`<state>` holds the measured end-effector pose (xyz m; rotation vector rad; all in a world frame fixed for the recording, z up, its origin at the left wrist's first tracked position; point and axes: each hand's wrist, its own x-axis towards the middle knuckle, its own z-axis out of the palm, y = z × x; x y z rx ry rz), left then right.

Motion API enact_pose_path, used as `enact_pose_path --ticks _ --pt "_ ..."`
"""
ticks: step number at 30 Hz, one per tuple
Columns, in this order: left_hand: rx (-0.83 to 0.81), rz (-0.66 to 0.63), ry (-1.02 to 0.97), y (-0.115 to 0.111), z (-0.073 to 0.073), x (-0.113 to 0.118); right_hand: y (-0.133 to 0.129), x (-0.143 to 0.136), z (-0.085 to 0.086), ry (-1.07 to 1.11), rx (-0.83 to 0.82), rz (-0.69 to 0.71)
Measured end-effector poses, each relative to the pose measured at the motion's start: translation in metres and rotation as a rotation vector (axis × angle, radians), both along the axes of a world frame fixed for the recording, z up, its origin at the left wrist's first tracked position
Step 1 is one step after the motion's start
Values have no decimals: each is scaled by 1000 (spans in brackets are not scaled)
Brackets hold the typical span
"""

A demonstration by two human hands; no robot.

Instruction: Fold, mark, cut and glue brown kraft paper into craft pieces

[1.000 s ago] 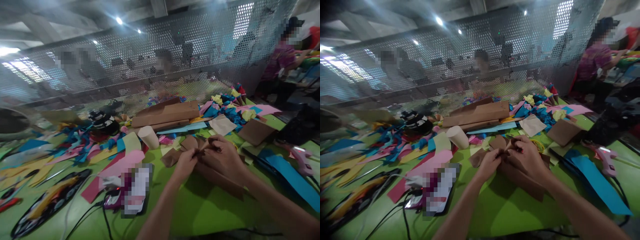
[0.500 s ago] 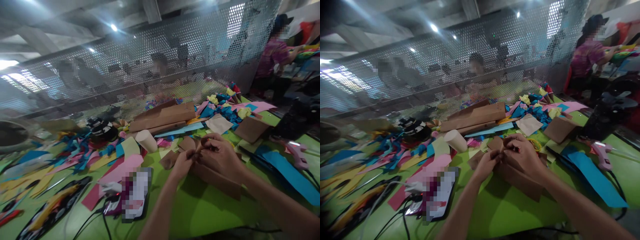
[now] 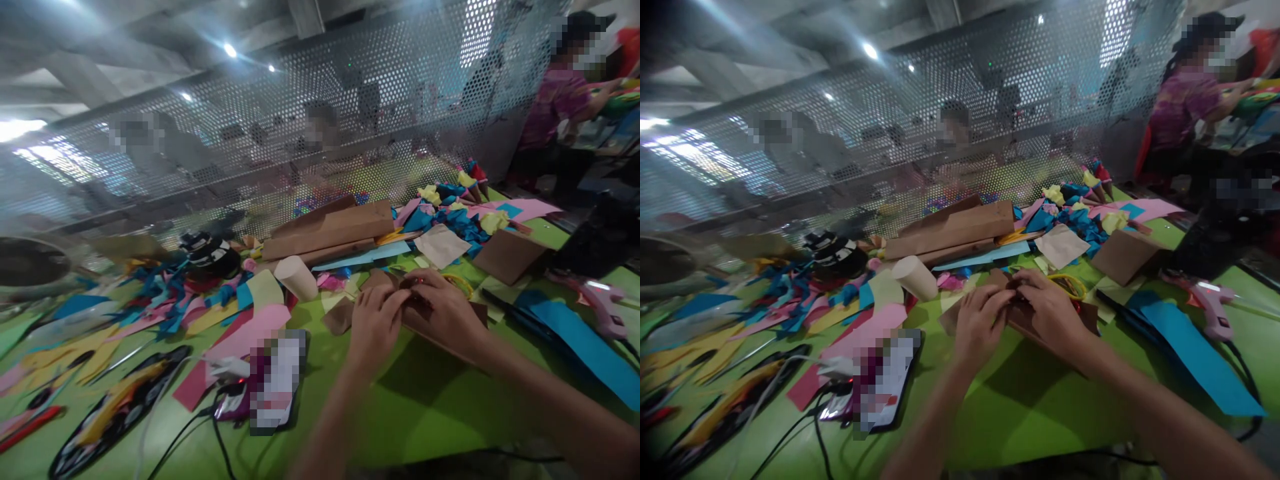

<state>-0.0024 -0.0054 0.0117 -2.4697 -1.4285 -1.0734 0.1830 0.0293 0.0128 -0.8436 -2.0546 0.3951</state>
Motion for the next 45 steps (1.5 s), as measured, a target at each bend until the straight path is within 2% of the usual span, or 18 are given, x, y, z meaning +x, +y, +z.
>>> enact_pose_path --ticks 2,7,12,17,20,24,27,31,33,37,41,45 --pt "4 51 111 0 0 1 0 -1 -2 -33 16 14" --pt "29 95 227 1 2 0 -2 -4 0 -23 -53 3" --pt "34 94 268 1 4 -1 -5 -6 4 -23 -89 14" --pt "-21 79 266 1 -1 -1 -5 -8 2 -31 -90 24" --pt "-100 71 82 3 -4 -3 -6 -5 2 0 -53 -5" --pt "-264 55 -459 9 -5 -9 -8 5 9 163 -44 -86" --pt "-391 37 -762 12 -5 -12 -8 7 15 281 -196 -83" --pt "-490 22 -987 12 -7 -10 -9 -1 18 343 -458 -6" --pt "-523 -9 -1023 11 -10 -8 -11 -6 17 386 -539 17" --pt "-508 -34 -977 11 -14 -5 -12 -9 16 432 -599 16" --pt "-333 -9 -822 9 -9 -3 -9 -6 12 437 -663 -39" --pt "-163 19 -705 4 -2 0 -1 -1 0 414 -711 -70"
